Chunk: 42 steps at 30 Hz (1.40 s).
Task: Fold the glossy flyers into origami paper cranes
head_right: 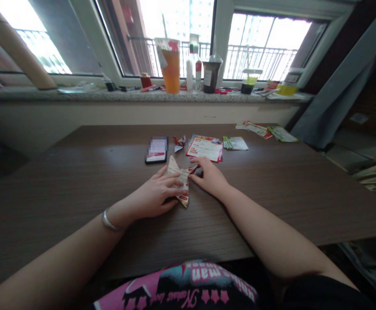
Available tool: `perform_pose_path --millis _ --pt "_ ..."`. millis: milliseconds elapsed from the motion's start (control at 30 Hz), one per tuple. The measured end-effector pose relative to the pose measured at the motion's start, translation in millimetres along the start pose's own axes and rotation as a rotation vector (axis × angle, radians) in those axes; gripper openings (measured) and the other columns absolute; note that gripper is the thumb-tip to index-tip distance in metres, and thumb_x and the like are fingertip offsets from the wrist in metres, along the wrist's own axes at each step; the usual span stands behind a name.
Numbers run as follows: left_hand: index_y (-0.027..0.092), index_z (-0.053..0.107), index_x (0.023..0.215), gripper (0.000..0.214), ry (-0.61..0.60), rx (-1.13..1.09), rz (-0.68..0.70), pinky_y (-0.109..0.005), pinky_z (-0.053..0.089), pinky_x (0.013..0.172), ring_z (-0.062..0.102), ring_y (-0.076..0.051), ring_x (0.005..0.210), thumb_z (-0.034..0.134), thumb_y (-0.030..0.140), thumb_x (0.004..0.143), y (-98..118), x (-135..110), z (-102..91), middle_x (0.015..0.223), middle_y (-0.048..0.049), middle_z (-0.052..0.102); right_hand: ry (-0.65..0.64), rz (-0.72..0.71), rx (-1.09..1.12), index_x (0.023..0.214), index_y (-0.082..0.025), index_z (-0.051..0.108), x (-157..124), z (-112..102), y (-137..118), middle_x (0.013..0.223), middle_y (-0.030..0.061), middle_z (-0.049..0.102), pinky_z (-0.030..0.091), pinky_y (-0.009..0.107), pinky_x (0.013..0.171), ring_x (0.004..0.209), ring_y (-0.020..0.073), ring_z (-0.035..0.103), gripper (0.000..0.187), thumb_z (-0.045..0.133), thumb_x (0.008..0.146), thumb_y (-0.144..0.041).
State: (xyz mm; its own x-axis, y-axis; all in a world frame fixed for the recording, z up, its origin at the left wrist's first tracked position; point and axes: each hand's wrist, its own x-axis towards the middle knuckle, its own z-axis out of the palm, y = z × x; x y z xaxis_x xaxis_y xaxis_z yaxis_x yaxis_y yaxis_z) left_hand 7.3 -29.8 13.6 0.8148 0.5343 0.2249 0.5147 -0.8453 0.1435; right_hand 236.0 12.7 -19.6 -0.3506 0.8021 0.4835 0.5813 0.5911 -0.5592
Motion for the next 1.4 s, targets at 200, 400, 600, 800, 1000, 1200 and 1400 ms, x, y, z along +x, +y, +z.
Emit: perform_pose_path --millis 200,400,600,800,1000,1200,1400 --pt "0.031 0.060 0.124 0.041 -0.023 0.019 -0.001 -0.057 0.012 0.115 0.052 -0.026 0.121 0.058 0.025 0.084 1 0 1.7 0.121 -0.0065 0.061 -0.012 0.124 0.038 0.110 -0.017 0.060 2 4 -1 0.106 0.0094 0.066 0.053 0.034 0.075 0.083 0.0167 0.063 0.029 0.063 0.083 -0.029" --pt "0.030 0.057 0.127 0.043 -0.056 0.016 -0.010 -0.059 0.012 0.115 0.052 -0.027 0.120 0.057 0.025 0.084 3 1 1.7 0.123 -0.0070 0.059 0.028 0.178 0.094 0.100 -0.016 0.062 5 5 1 0.079 0.0017 0.064 0.049 0.028 0.064 0.067 0.0135 0.058 0.027 0.067 0.079 -0.033" --pt "0.031 0.058 0.124 0.038 -0.055 0.012 0.011 -0.057 0.013 0.115 0.051 -0.025 0.121 0.052 0.022 0.088 1 2 2.8 0.122 -0.0044 0.060 0.012 0.222 0.164 0.094 -0.018 0.061 5 6 2 0.066 -0.0032 0.056 0.045 0.026 0.059 0.061 0.0124 0.053 0.026 0.067 0.078 -0.037" --pt "0.031 0.061 0.121 0.033 -0.038 0.021 0.017 -0.053 0.018 0.114 0.049 -0.025 0.124 0.052 0.024 0.089 1 2 5.1 0.126 -0.0032 0.060 0.046 0.176 0.124 0.091 -0.020 0.062 3 6 -4 0.079 0.0003 0.064 0.048 0.027 0.063 0.067 0.0136 0.059 0.019 0.066 0.079 -0.034" --pt "0.027 0.059 0.122 0.033 -0.014 -0.011 0.022 -0.050 0.011 0.116 0.050 -0.022 0.125 0.052 0.022 0.090 -2 2 8.3 0.126 -0.0025 0.063 0.053 0.150 0.107 0.089 -0.020 0.062 2 4 -7 0.084 0.0018 0.067 0.049 0.028 0.065 0.071 0.0145 0.061 0.014 0.065 0.079 -0.030" --pt "0.028 0.064 0.113 0.026 0.035 0.063 -0.010 -0.057 0.009 0.114 0.049 -0.025 0.124 0.055 0.025 0.089 -4 2 6.9 0.119 -0.0017 0.066 0.048 0.107 0.107 0.088 -0.021 0.064 0 2 -10 0.084 0.0023 0.068 0.051 0.029 0.066 0.071 0.0149 0.062 0.012 0.066 0.079 -0.029" --pt "0.024 0.061 0.117 0.035 0.091 0.112 -0.061 -0.057 0.020 0.113 0.048 -0.029 0.123 0.063 0.031 0.083 -5 3 7.0 0.124 -0.0079 0.059 0.078 0.159 0.174 0.088 -0.021 0.064 0 -2 -15 0.081 0.0020 0.068 0.051 0.029 0.064 0.067 0.0144 0.060 0.015 0.067 0.078 -0.031"
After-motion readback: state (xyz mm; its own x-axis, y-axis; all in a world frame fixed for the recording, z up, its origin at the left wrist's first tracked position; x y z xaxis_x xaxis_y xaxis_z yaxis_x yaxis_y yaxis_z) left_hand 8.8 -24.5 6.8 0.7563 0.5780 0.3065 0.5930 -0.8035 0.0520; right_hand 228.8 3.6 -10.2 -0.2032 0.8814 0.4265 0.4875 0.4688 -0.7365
